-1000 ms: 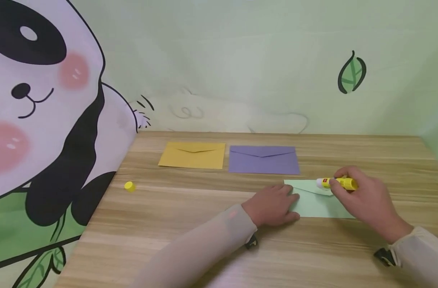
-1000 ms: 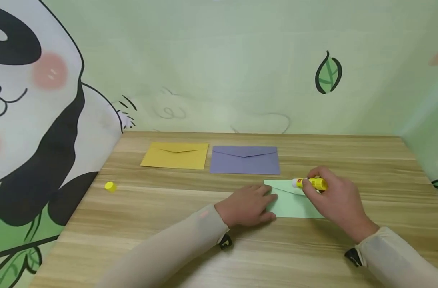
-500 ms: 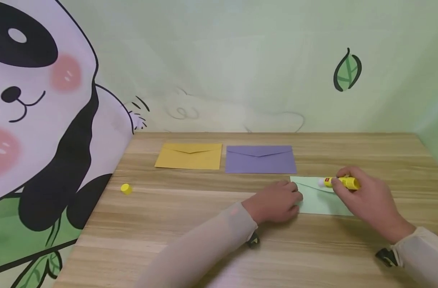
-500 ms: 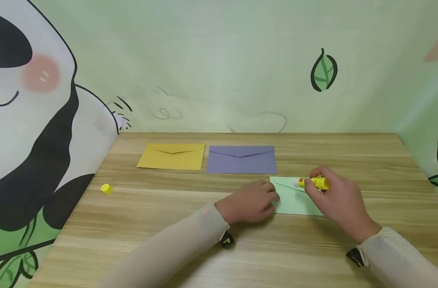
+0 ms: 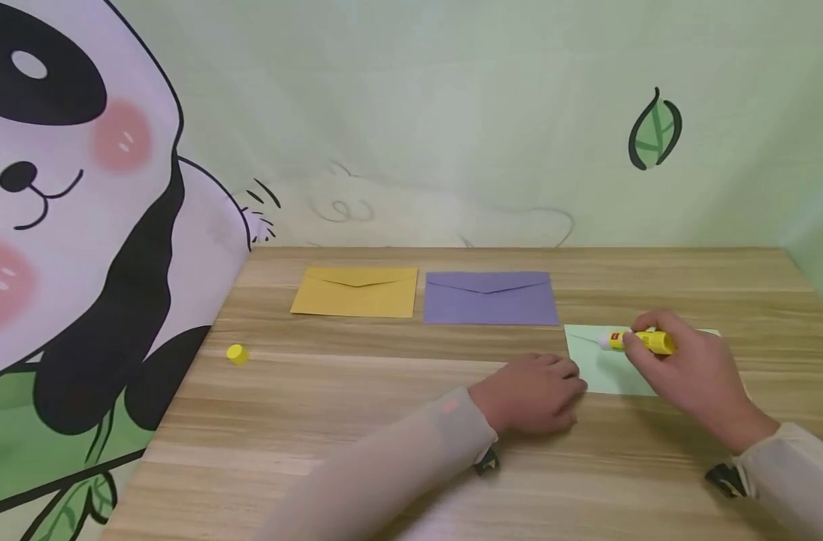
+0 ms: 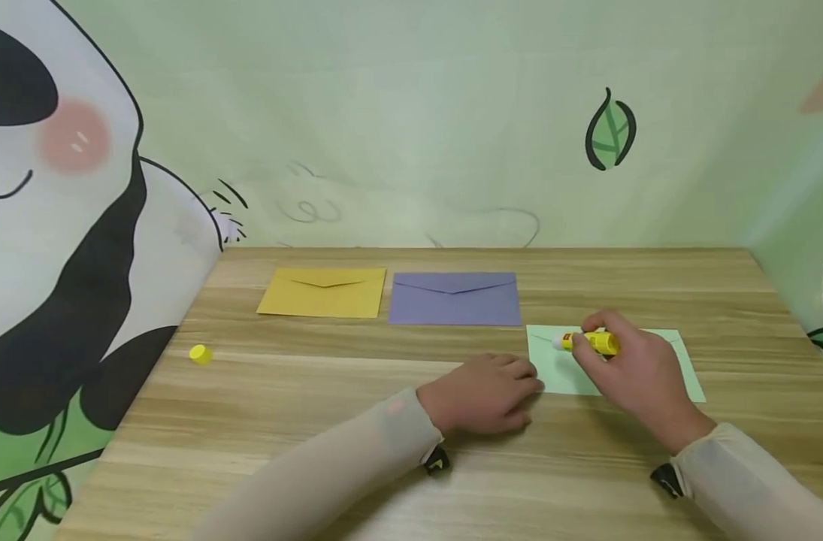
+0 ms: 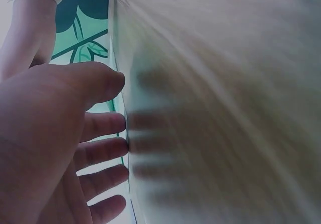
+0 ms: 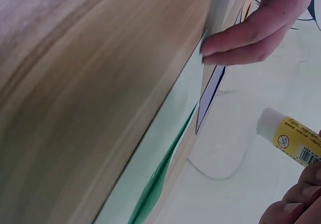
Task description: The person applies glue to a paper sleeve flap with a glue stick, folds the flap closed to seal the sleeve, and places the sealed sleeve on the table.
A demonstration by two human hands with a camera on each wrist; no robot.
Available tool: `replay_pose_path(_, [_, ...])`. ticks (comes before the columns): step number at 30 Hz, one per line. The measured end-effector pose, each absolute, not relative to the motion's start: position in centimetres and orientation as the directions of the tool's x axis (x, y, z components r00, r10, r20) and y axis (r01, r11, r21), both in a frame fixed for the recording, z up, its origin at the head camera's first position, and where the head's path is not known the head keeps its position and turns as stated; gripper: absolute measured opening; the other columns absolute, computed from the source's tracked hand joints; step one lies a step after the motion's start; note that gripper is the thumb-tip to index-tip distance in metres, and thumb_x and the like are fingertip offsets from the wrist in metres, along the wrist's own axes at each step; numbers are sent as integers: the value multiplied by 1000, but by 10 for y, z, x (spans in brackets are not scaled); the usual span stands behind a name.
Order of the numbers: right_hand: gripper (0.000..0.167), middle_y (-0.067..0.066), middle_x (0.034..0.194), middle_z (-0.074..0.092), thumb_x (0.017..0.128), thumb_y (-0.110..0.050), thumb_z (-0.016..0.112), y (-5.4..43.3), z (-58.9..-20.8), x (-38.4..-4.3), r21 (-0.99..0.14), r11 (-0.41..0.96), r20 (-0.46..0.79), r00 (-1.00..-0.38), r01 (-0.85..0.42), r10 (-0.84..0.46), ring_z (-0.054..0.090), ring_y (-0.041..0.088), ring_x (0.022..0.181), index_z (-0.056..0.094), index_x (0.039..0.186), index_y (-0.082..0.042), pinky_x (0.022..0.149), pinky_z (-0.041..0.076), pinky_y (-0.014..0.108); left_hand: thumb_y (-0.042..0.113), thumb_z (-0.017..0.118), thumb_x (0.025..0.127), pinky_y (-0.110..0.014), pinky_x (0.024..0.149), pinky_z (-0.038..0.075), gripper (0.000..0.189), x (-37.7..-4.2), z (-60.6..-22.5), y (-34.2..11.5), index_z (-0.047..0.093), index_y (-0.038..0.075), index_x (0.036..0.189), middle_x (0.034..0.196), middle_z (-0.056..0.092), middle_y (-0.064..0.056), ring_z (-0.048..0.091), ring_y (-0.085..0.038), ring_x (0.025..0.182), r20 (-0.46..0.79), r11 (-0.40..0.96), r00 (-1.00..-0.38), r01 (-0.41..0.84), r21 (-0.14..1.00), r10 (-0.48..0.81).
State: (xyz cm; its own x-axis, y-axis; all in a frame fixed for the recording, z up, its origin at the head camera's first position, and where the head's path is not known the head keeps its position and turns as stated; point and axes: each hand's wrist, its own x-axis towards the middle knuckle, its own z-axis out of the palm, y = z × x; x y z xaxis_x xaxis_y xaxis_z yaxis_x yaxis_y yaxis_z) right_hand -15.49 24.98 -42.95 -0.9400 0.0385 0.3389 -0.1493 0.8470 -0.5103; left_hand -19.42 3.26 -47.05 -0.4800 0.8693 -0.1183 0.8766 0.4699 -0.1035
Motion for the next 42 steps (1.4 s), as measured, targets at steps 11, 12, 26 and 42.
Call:
replay_pose_path(11, [17, 2, 58, 54, 92, -29, 67, 251, -429, -152, -515, 845, 326, -945, -148, 33, 40, 12, 49, 64, 100, -14, 43, 33, 27, 58, 41, 101, -35, 116, 33, 59, -205, -475, 52, 40, 29, 153, 156, 40, 10, 37, -15, 143, -160, 516, -528, 849, -112, 834])
replay_pose_path(12, [16, 2, 58, 54, 92, -29, 67, 252, -429, -151, -515, 844, 328, -944, -151, 32, 40, 12, 48, 64, 100, -15, 43, 33, 27, 57, 40, 102, -35, 117, 31, 59, -207, -476, 53, 39, 28, 154, 156, 39, 10, 36, -15, 144, -166, 525, -535, 845, -102, 829])
replay_pose_path(26, [18, 3, 60, 56, 92, -31, 67, 260, -429, -150, -529, 841, 318, -946, -115, 70, 41, 13, 50, 66, 100, -15, 44, 33, 28, 51, 45, 101, -35, 118, 27, 51, -218, -469, 49, 41, 34, 149, 162, 31, 14, 29, -14, 149, -204, 531, -525, 847, -27, 826])
replay_pose_path(42, [16, 2, 60, 55, 93, -30, 67, 260, -433, -150, -519, 845, 311, -949, -125, 51, 41, 13, 50, 64, 99, -16, 44, 33, 27, 59, 38, 101, -39, 122, 22, 59, -233, -472, 61, 37, 33, 154, 164, 27, 14, 26, -17, 151, -216, 617, -612, 785, -49, 761])
